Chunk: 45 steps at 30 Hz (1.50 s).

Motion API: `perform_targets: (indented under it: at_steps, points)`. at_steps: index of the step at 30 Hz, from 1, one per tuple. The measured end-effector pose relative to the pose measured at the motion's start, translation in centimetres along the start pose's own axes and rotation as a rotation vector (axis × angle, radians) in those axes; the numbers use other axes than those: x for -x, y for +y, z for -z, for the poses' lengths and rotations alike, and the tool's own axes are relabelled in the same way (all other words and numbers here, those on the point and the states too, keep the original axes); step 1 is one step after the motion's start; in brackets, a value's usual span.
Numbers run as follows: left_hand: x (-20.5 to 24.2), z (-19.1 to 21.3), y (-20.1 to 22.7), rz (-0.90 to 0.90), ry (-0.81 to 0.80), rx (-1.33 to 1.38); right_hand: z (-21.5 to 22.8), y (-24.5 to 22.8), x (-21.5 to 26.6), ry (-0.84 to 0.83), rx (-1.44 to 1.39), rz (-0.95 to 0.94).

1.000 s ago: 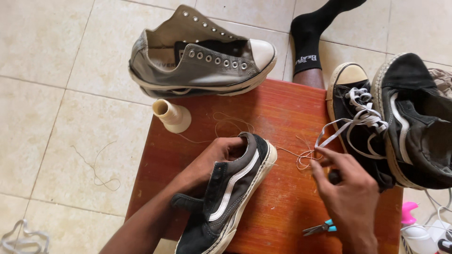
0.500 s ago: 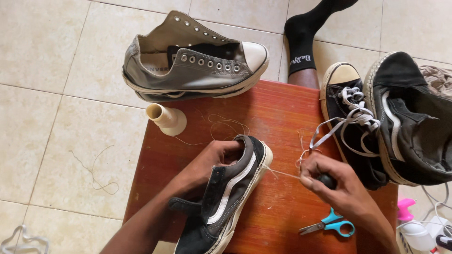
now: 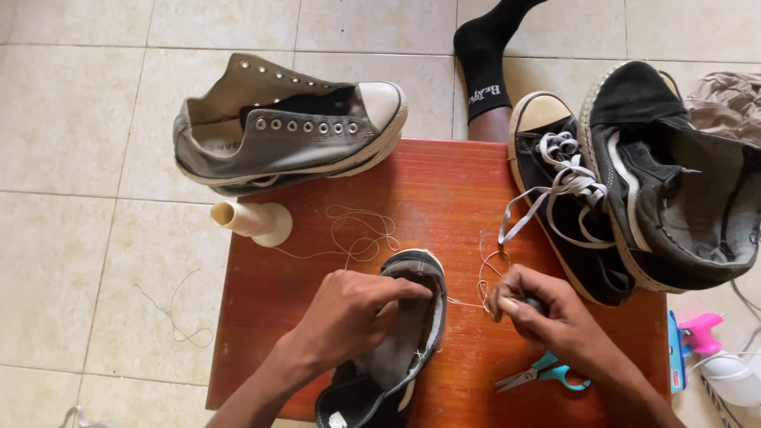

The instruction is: The person sews the upper part of a shoe to its sole by hand using a needle and thread, and uses scissors to cut the thread.

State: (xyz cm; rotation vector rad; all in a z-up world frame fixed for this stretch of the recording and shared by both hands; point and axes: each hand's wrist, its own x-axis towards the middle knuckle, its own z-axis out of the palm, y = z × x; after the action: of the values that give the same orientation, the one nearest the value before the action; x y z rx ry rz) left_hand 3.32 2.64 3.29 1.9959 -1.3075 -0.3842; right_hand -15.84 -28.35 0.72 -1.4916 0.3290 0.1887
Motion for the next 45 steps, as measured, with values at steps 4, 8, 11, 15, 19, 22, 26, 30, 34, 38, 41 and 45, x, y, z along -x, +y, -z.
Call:
perform_targets:
  at_steps: [4,8,11,15,19,22,26,30,34,38,41,45]
  points:
    - [0.4,1.6,1.1,-0.003,0.036,-0.045,0.1,1.8,-0.5,0.051,0.305,0.018]
    - [1.5,3.4,1.2,0.440,0.081,-0.526,-0.4,0.9,-0.4,0.131,0.478,-0.050]
    - [1.2,3.5,2.7,0.647,-0.015,-0.797,-0.6,1.1,-0.3,0.135,0.487,-0.037]
    - [-0.1,2.5,6.6,0.276,0.267,-1.079,-0.6,2.0,-0.3,0.132,0.511,0.053]
    - [-1.0,-0.5,8.2,-0.007,0.156,-0.595,-0.8,1.1,0.0,0.138,0.474,0.037]
    - [-1.1,-4.2,6.0,0.121,-0.155,-0.588,-0.8,0.7,0.1,0.149,0.457,0.069]
    - [-1.5,-5.1,4.2,0.138,-0.256,-0.569,-0.3,1.2,0.5,0.148,0.375,0.083]
    - [-1.2,-5.4,2.2,0.172,-0.101,-0.433,-0.7,0.2,1.2,0.109,0.288,0.075]
    - [-0.3,-4.9,-0.5,0.186,-0.048,-0.355,-1.5,-0.4,1.5,0.083,0.250,0.138]
    - [-0.1,-4.0,-2.3,0.189,-0.014,-0.165,-1.9,-0.9,1.5,0.037,0.149,0.148]
    - [0.3,-3.7,-3.2,0.148,0.000,-0.090,-2.3,-0.8,1.4,0.011,0.098,0.158]
    - [0.1,-3.3,-3.2,0.115,0.017,-0.018,-3.0,-0.7,1.4,0.020,0.069,0.164]
